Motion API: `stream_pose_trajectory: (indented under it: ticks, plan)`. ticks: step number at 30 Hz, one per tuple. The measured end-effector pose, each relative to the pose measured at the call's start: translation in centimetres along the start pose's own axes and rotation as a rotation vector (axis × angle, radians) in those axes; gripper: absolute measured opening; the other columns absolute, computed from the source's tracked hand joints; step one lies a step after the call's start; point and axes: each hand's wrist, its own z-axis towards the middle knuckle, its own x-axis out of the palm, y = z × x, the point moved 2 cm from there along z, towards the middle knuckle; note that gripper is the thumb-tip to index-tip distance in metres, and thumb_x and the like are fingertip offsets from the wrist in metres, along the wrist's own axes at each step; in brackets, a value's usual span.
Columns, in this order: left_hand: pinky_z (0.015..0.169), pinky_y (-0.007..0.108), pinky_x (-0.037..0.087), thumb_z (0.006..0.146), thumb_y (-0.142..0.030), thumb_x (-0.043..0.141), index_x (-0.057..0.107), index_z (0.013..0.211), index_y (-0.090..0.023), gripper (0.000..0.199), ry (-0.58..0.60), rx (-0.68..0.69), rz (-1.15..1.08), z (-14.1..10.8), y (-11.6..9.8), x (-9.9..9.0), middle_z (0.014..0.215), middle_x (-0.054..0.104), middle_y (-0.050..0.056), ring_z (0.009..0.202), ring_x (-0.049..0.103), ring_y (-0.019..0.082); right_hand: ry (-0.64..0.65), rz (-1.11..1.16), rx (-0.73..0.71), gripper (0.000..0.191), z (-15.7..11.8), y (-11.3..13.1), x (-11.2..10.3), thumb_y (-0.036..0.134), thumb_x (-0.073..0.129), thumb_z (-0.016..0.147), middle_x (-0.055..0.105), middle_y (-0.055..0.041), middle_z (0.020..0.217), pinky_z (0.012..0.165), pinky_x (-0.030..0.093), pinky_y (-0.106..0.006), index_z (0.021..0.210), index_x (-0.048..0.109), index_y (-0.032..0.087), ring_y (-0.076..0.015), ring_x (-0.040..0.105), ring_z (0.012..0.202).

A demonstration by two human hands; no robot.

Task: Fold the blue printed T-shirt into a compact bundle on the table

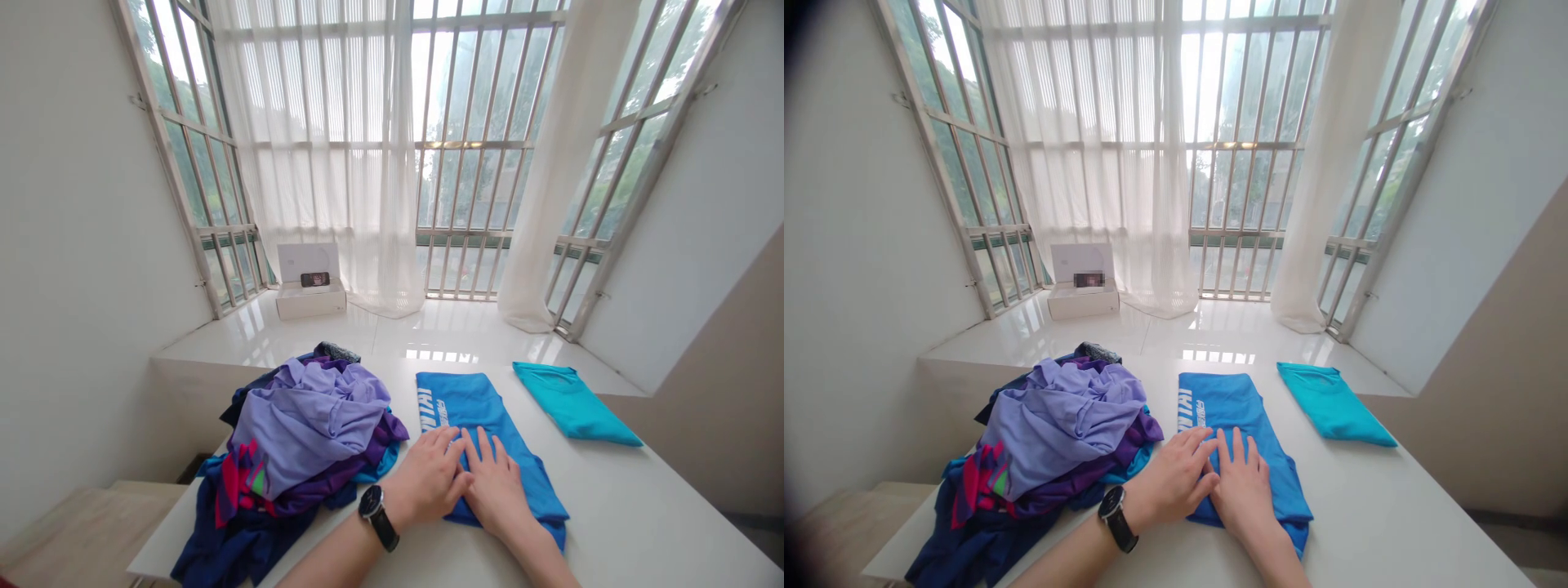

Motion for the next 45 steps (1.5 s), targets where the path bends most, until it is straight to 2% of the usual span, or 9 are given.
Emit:
stream_pose_trajectory:
  ticks: [6, 10, 13, 18, 21, 24, 28, 38, 45]
  plan:
    - [0.122, 0.055, 0.02, 0.092, -0.079, 0.036, 0.031, 0.155, -0.007, 0.096, 0.201, -0.029, -0.089, -1.0, 1.1, -0.1, 0.161, 0.026, 0.026, 0.151, 0.019, 0.039, -0.025, 0.244, -0.126, 0.062, 0.7, -3.9, -1.0, 0.05, 0.047, 0.093, 0.048, -0.0158, 0.153, 0.111, 0.044, -0.049, 0.146, 0.05, 0.019, -0.0316, 0.047, 0.139]
    - [0.122, 0.057, 0.014, 0.079, -0.091, 0.04, 0.026, 0.157, -0.008, 0.114, 0.228, -0.017, -0.078, -1.2, 1.6, -0.5, 0.163, 0.019, 0.025, 0.152, 0.011, 0.041, -0.111, 0.304, -0.181, 0.052, -1.0, -7.7, -0.1, 0.057, 0.045, 0.094, 0.056, -0.0091, 0.147, 0.111, 0.045, -0.051, 0.133, 0.063, 0.028, -0.0303, 0.053, 0.135]
    - [0.122, 0.058, 0.013, 0.078, -0.091, 0.041, 0.027, 0.157, -0.008, 0.116, 0.225, -0.026, -0.04, -1.0, 2.1, -0.5, 0.162, 0.019, 0.026, 0.151, 0.012, 0.042, -0.085, 0.302, -0.194, 0.055, -1.3, -8.2, 0.1, 0.06, 0.044, 0.094, 0.055, -0.0083, 0.149, 0.113, 0.043, -0.052, 0.136, 0.061, 0.029, -0.0304, 0.05, 0.137]
    - [0.12, 0.057, 0.022, 0.095, -0.07, 0.044, 0.042, 0.148, -0.011, 0.079, 0.129, -0.073, 0.066, -0.3, 2.4, -0.6, 0.155, 0.04, 0.022, 0.147, 0.028, 0.039, -0.046, 0.329, -0.247, 0.054, 0.5, -6.8, -1.0, 0.06, 0.043, 0.096, 0.055, -0.0081, 0.148, 0.112, 0.043, -0.053, 0.137, 0.06, 0.029, -0.029, 0.051, 0.136]
    - [0.114, 0.047, 0.035, 0.099, -0.046, 0.054, 0.058, 0.131, -0.02, 0.042, 0.036, 0.019, 0.108, 0.2, 2.1, -0.8, 0.138, 0.059, 0.011, 0.133, 0.048, 0.029, -0.081, 0.403, -0.272, 0.05, 1.2, -6.5, -1.5, 0.057, 0.042, 0.098, 0.06, -0.009, 0.143, 0.111, 0.044, -0.053, 0.131, 0.065, 0.028, -0.0281, 0.055, 0.132]
    - [0.099, 0.037, 0.046, 0.097, -0.04, 0.06, 0.066, 0.111, -0.023, 0.023, 0.041, 0.12, 0.113, 0.5, 1.6, -0.5, 0.116, 0.068, 0.004, 0.111, 0.06, 0.023, -0.117, 0.516, -0.264, 0.048, 0.9, -7.0, -1.7, 0.056, 0.041, 0.098, 0.063, -0.0099, 0.139, 0.111, 0.046, -0.051, 0.123, 0.07, 0.027, -0.0273, 0.056, 0.129]
    - [0.09, 0.035, 0.048, 0.093, -0.049, 0.066, 0.067, 0.103, -0.024, 0.027, 0.06, 0.157, 0.116, 0.5, 1.2, 0.1, 0.104, 0.07, 0.002, 0.101, 0.062, 0.021, -0.142, 0.581, -0.24, 0.043, -0.9, -8.2, -1.5, 0.054, 0.046, 0.096, 0.06, -0.0108, 0.141, 0.111, 0.047, -0.048, 0.119, 0.071, 0.026, -0.0275, 0.055, 0.131]
    - [0.077, 0.031, 0.048, 0.097, -0.027, 0.054, 0.066, 0.093, -0.02, 0.014, 0.141, 0.215, 0.22, 0.6, 0.4, -0.2, 0.101, 0.07, 0.004, 0.093, 0.062, 0.02, -0.12, 0.508, -0.238, 0.041, -5.4, -9.1, -1.9, 0.025, 0.049, 0.089, 0.061, -0.0122, 0.139, 0.11, 0.048, -0.047, 0.127, 0.067, 0.023, -0.0266, 0.057, 0.128]
    - [0.07, 0.028, 0.046, 0.091, -0.022, 0.054, 0.063, 0.088, -0.021, 0.01, 0.113, 0.078, 0.168, 0.4, 0.7, -0.7, 0.088, 0.069, 0.002, 0.084, 0.063, 0.019, -0.159, 0.622, -0.264, 0.038, -6.5, -8.4, -2.3, 0.022, 0.046, 0.09, 0.066, -0.0111, 0.129, 0.105, 0.053, -0.041, 0.121, 0.069, 0.023, -0.0235, 0.063, 0.121]
